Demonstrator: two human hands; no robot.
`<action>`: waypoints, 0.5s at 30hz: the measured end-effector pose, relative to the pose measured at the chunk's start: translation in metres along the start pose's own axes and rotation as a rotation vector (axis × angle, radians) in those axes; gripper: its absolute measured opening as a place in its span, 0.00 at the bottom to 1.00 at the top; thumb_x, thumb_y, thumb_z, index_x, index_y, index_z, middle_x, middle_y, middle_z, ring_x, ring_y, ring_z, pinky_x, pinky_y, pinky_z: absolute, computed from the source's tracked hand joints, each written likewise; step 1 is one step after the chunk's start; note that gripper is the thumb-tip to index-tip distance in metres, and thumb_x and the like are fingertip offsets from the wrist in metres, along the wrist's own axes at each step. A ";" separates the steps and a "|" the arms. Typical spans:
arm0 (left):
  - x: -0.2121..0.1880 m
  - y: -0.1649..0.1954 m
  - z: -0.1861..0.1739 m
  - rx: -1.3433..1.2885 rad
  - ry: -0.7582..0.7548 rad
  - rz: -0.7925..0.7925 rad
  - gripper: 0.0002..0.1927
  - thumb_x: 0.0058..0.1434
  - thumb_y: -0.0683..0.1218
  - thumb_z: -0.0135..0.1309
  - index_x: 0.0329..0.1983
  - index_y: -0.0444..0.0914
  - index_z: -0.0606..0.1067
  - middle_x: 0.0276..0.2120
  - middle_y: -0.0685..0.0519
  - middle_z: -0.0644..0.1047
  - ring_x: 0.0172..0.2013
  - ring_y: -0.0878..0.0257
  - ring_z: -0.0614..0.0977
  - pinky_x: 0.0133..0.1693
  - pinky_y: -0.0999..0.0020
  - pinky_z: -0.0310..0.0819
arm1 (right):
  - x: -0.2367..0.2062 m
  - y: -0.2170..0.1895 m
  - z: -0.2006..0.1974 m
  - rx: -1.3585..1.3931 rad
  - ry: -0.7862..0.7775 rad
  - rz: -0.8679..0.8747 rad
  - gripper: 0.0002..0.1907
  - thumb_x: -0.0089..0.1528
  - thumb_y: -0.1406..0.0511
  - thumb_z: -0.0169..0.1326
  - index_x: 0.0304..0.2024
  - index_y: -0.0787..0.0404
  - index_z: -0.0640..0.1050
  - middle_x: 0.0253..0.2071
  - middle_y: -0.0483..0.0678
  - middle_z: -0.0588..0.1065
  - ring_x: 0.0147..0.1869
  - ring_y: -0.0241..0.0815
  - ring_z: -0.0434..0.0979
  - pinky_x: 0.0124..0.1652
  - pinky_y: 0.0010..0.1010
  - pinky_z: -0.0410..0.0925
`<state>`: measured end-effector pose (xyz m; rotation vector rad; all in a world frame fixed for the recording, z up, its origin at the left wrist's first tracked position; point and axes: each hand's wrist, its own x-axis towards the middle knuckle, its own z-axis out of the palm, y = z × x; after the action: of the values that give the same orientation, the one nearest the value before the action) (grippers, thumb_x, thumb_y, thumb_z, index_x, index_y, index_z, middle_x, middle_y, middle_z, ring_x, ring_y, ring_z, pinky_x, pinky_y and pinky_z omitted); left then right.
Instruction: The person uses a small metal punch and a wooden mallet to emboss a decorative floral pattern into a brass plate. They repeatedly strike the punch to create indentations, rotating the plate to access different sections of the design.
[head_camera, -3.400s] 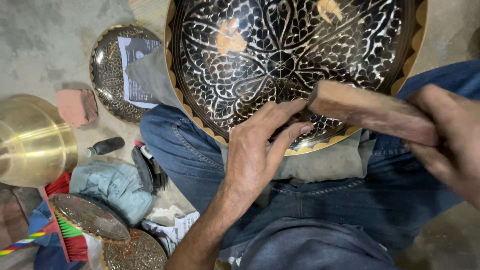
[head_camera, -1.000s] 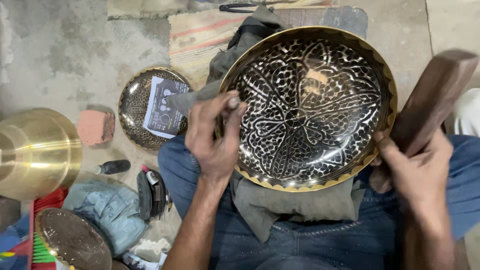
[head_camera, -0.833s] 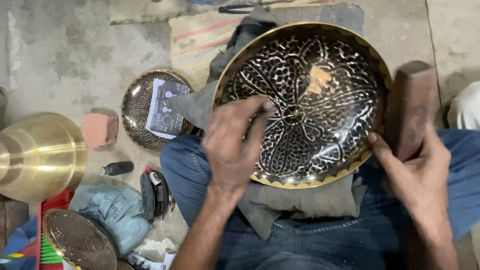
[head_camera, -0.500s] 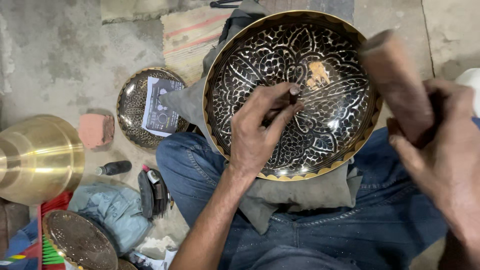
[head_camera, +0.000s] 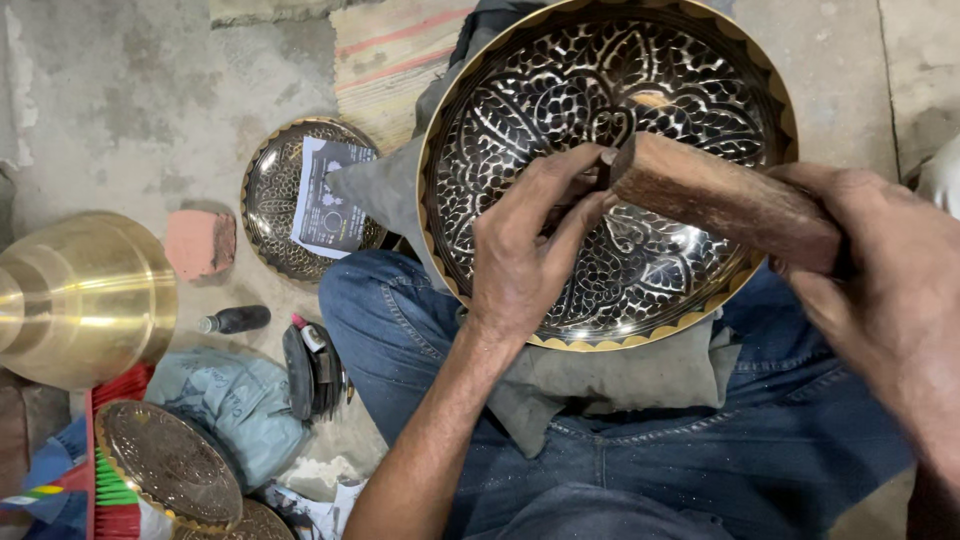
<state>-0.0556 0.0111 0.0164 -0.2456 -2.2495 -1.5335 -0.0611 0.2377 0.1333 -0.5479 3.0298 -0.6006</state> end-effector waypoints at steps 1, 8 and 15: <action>-0.001 -0.001 0.001 0.008 0.008 -0.003 0.18 0.70 0.43 0.59 0.62 0.44 0.73 0.52 0.51 0.82 0.50 0.62 0.87 0.49 0.69 0.86 | 0.001 0.000 0.001 -0.030 0.014 -0.044 0.34 0.48 0.78 0.62 0.58 0.69 0.73 0.45 0.61 0.76 0.50 0.59 0.78 0.48 0.45 0.71; -0.002 -0.014 0.005 0.055 -0.021 0.072 0.18 0.73 0.47 0.56 0.65 0.46 0.70 0.47 0.54 0.82 0.45 0.66 0.87 0.44 0.75 0.86 | 0.008 -0.005 0.002 -0.113 0.018 -0.049 0.30 0.49 0.80 0.63 0.55 0.73 0.72 0.44 0.63 0.77 0.47 0.57 0.80 0.46 0.43 0.73; -0.002 -0.013 0.004 0.026 -0.036 0.052 0.19 0.73 0.47 0.57 0.65 0.48 0.70 0.46 0.56 0.81 0.47 0.67 0.87 0.45 0.74 0.85 | 0.003 0.016 0.014 -0.114 0.011 0.035 0.27 0.58 0.78 0.63 0.59 0.71 0.72 0.45 0.61 0.77 0.46 0.52 0.81 0.44 0.38 0.75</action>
<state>-0.0595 0.0098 0.0036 -0.3235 -2.2714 -1.4834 -0.0681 0.2460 0.1147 -0.4948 3.0913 -0.4325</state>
